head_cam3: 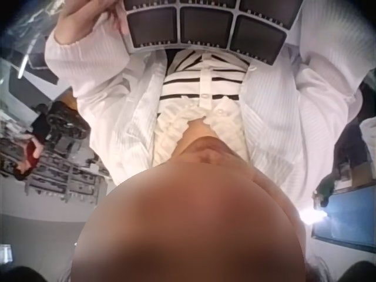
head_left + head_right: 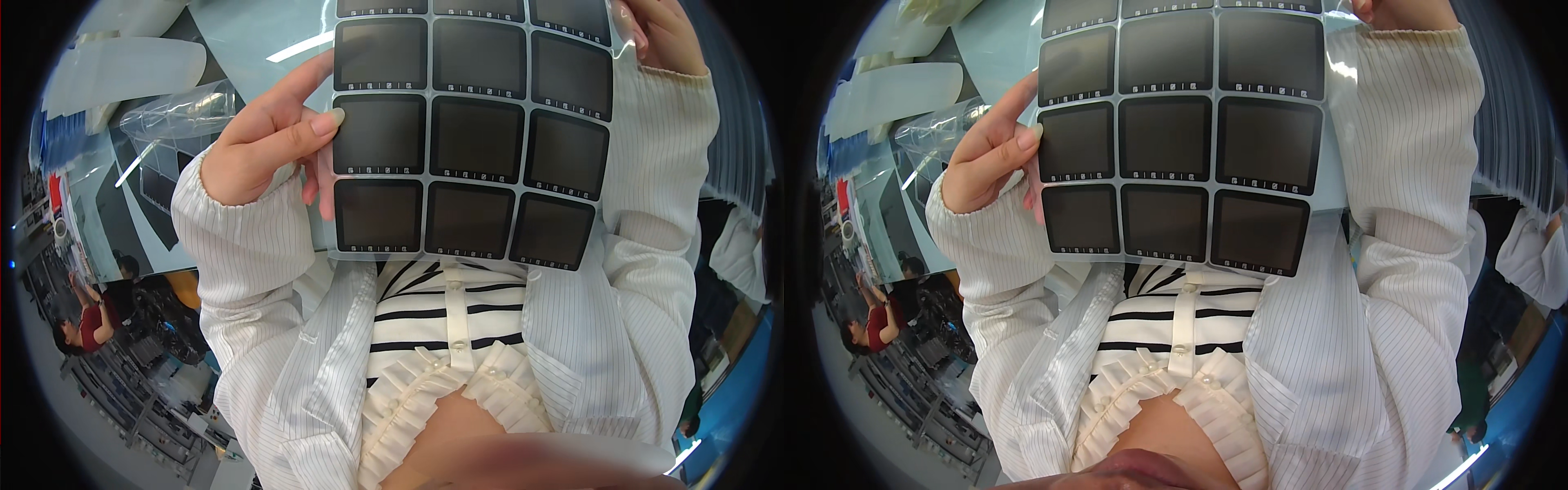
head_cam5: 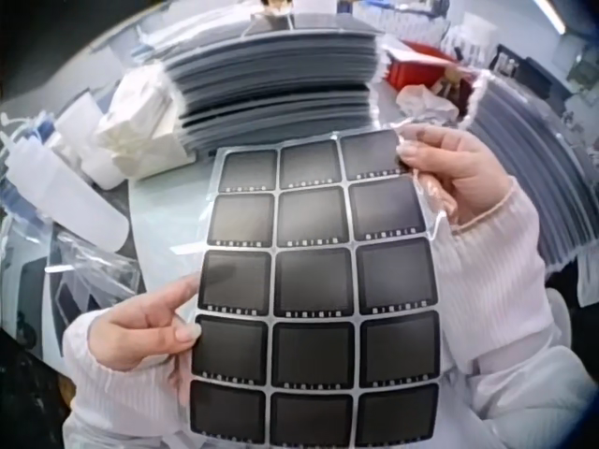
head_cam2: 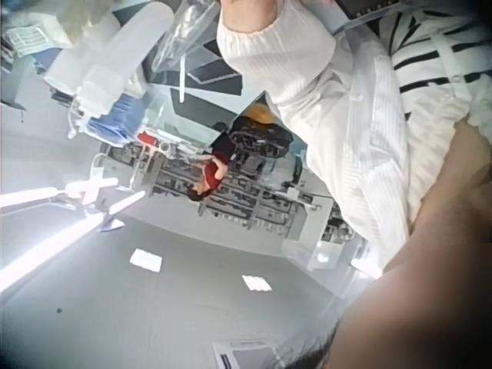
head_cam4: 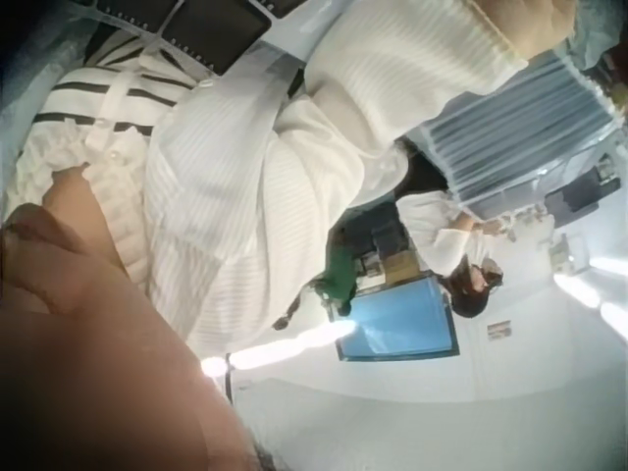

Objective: Inspecting, wiping with a cleaning cloth, and organizing transparent plastic grid sheets at a workstation.

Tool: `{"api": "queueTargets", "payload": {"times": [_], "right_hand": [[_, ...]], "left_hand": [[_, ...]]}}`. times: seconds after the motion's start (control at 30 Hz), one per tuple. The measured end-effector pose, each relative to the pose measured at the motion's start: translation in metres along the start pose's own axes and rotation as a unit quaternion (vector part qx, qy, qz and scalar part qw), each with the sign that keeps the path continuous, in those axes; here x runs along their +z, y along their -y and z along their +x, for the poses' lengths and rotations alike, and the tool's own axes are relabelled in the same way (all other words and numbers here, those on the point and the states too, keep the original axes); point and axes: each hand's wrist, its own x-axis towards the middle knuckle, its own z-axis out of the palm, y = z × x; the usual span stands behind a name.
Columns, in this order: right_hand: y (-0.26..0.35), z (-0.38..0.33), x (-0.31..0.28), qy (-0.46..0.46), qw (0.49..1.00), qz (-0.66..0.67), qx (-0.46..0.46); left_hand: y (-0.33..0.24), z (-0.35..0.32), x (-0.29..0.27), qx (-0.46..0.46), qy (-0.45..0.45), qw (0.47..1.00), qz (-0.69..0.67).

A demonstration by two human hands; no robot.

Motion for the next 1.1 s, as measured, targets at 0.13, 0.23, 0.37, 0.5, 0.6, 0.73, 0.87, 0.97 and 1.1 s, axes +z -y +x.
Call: {"api": "queueTargets", "payload": {"times": [0.13, 0.23, 0.37, 0.5, 0.6, 0.73, 0.87, 0.97, 1.1], "right_hand": [[0.021, -0.013, 0.026, -0.203, 0.928, -0.313, 0.019], [0.012, -0.008, 0.033, -0.257, 0.913, -0.315, 0.027], [0.009, -0.006, 0.026, -0.252, 0.912, -0.321, 0.039], [0.005, -0.006, 0.022, -0.247, 0.920, -0.303, 0.025], [0.005, -0.006, 0.029, -0.239, 0.918, -0.315, 0.032], [0.002, -0.006, 0.033, -0.239, 0.914, -0.326, 0.036], [-0.004, -0.005, 0.030, -0.271, 0.896, -0.350, 0.041], [-0.023, 0.004, 0.020, -0.281, 0.877, -0.385, 0.056], [-0.023, 0.010, 0.015, -0.281, 0.838, -0.467, -0.003]], "left_hand": [[0.002, -0.003, -0.002, 0.000, -0.003, 1.000, -0.016], [-0.001, -0.003, 0.000, -0.027, -0.013, 0.999, -0.025], [-0.004, -0.002, 0.000, -0.039, -0.020, 0.998, -0.033], [-0.006, -0.001, 0.001, -0.049, -0.014, 0.998, -0.044], [-0.006, -0.005, 0.001, -0.052, -0.020, 0.998, -0.041], [-0.003, -0.006, 0.004, -0.059, -0.034, 0.996, -0.057], [-0.007, 0.002, 0.003, -0.065, -0.011, 0.997, 0.029], [-0.003, 0.001, 0.004, -0.092, -0.034, 0.994, 0.042], [0.003, 0.004, 0.005, -0.074, -0.065, 0.993, 0.065]]}}
